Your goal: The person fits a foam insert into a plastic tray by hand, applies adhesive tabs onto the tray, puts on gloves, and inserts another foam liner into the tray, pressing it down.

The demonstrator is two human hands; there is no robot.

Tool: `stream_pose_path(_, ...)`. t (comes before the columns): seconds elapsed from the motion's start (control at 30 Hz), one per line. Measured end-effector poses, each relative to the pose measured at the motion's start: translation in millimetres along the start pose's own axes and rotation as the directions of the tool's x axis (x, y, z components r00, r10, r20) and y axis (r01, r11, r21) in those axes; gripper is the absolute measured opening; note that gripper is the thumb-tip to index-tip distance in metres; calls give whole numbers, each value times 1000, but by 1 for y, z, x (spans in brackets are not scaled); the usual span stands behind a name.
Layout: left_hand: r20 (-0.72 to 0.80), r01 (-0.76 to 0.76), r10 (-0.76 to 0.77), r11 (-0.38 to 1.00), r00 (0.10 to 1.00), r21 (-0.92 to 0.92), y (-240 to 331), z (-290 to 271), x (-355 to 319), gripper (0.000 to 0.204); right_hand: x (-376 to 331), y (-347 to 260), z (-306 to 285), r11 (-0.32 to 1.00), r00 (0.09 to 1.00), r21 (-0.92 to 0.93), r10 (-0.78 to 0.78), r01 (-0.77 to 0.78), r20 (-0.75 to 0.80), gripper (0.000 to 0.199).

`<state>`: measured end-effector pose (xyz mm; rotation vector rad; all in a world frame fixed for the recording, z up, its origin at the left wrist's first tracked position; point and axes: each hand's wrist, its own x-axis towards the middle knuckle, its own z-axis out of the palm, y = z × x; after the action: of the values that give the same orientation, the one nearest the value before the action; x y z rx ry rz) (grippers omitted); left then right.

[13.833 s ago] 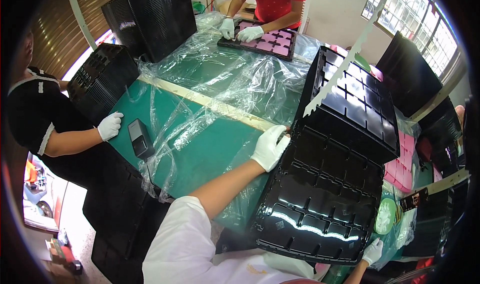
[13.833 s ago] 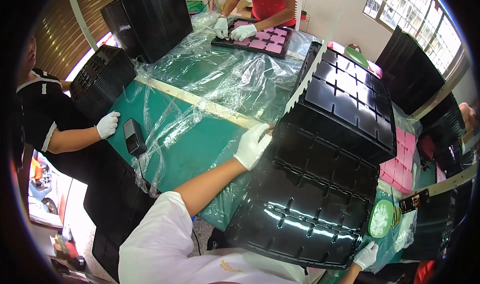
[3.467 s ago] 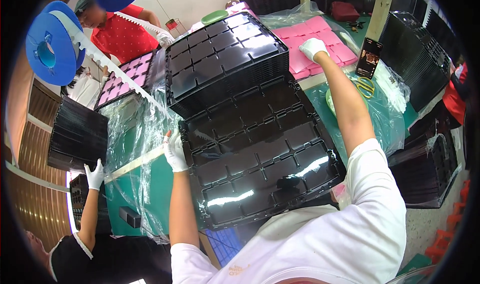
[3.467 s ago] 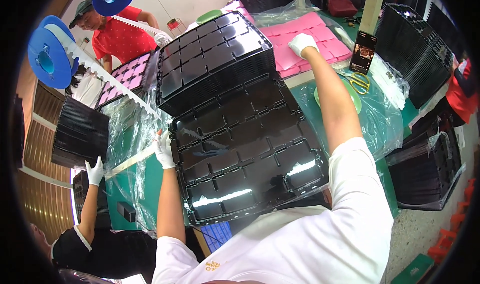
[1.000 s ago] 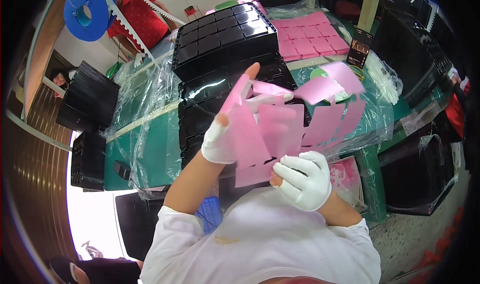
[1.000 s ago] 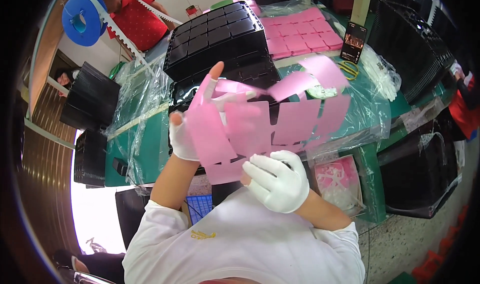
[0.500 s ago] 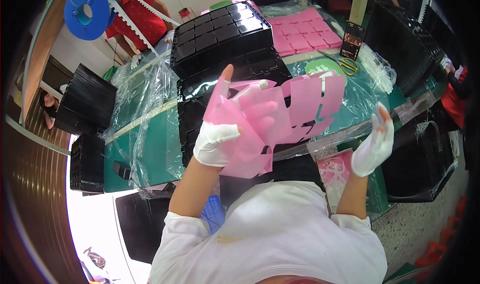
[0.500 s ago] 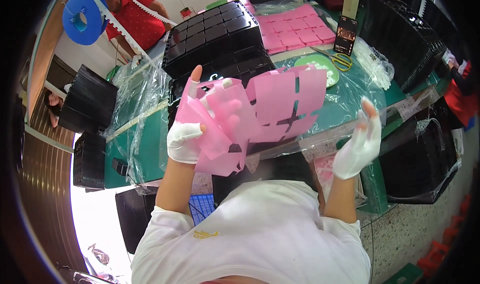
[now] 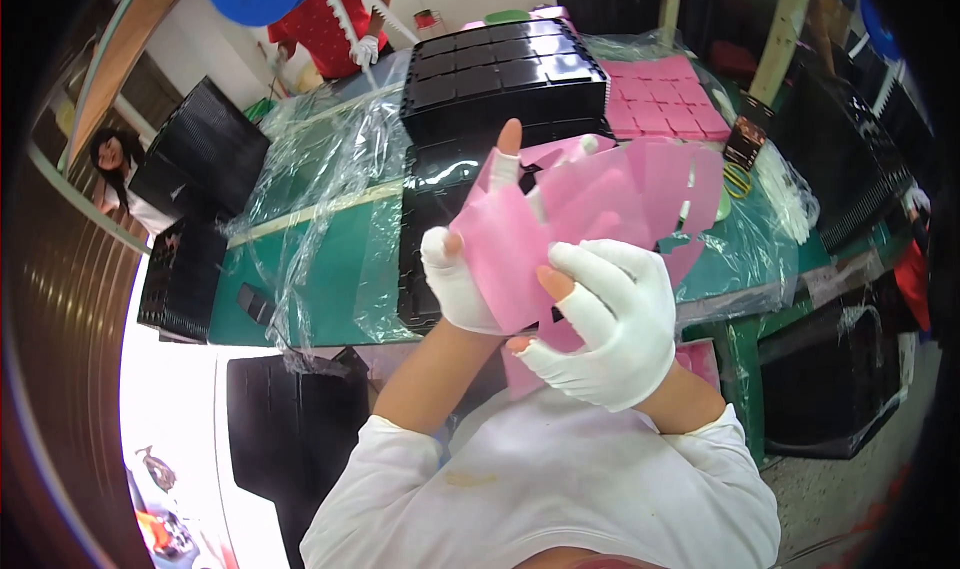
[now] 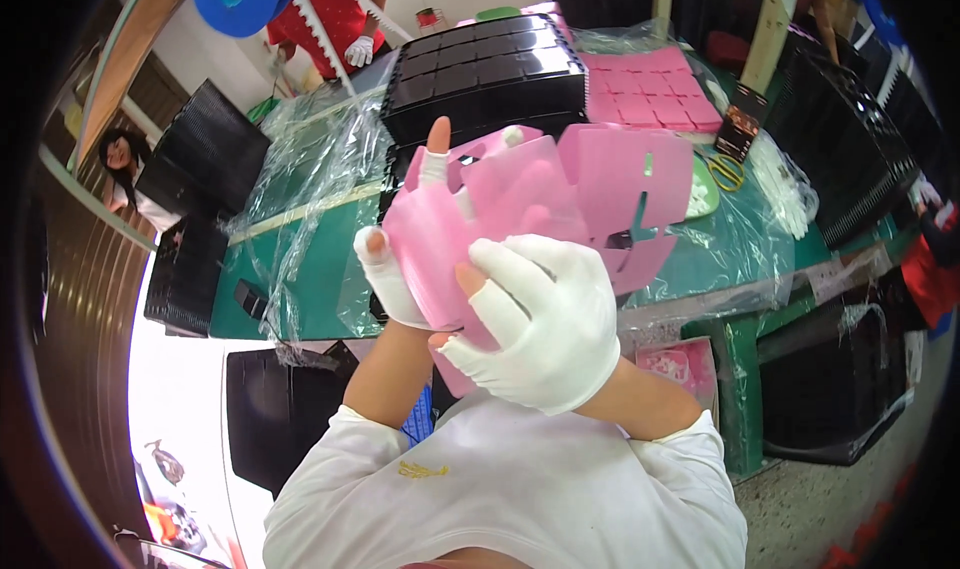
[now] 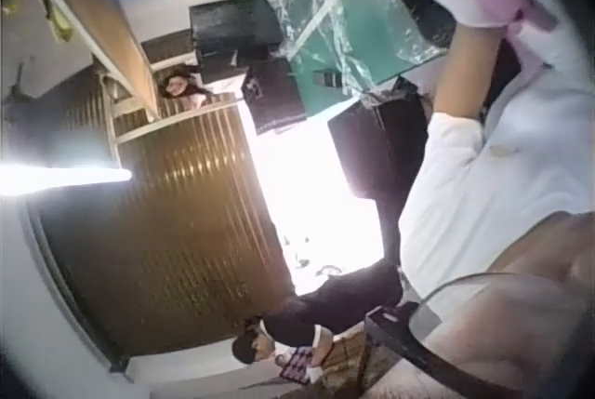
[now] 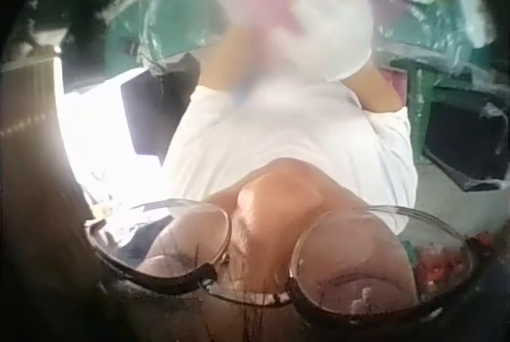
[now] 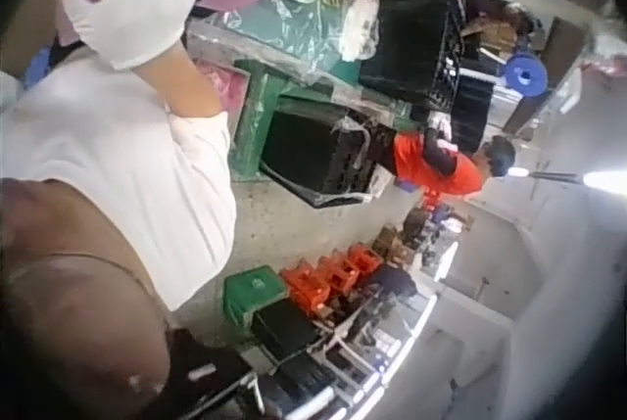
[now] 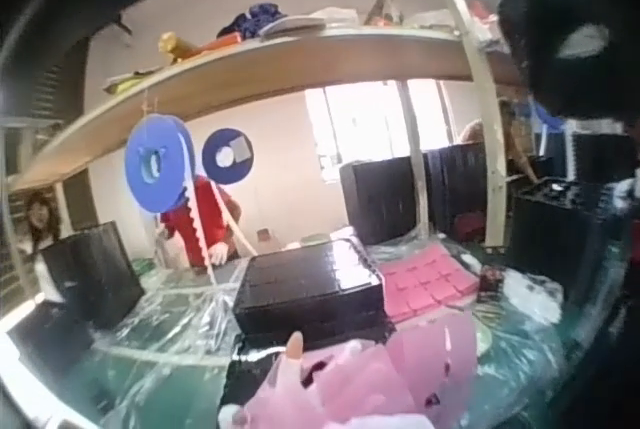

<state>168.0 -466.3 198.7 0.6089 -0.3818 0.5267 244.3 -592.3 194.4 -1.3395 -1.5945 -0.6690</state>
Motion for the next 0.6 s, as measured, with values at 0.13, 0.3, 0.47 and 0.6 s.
stream_pose_path(0.13,-62,-87,78,982,995,-169,-2,-14,-7,108,-5,-1,18,998,991,-53,-30,37,130,54)
stream_pose_path(0.3,18,-66,87,859,996,-508,-4,-28,-9,114,-8,-1,25,989,982,-133,-34,60,183,59)
stream_pose_path(0.47,-98,-127,115,984,989,-127,-7,-40,-5,109,0,-1,36,988,984,-148,63,-38,167,65)
stream_pose_path(0.6,-226,-109,83,988,971,-106,-8,-31,1,112,11,11,30,987,974,-99,143,-127,174,59)
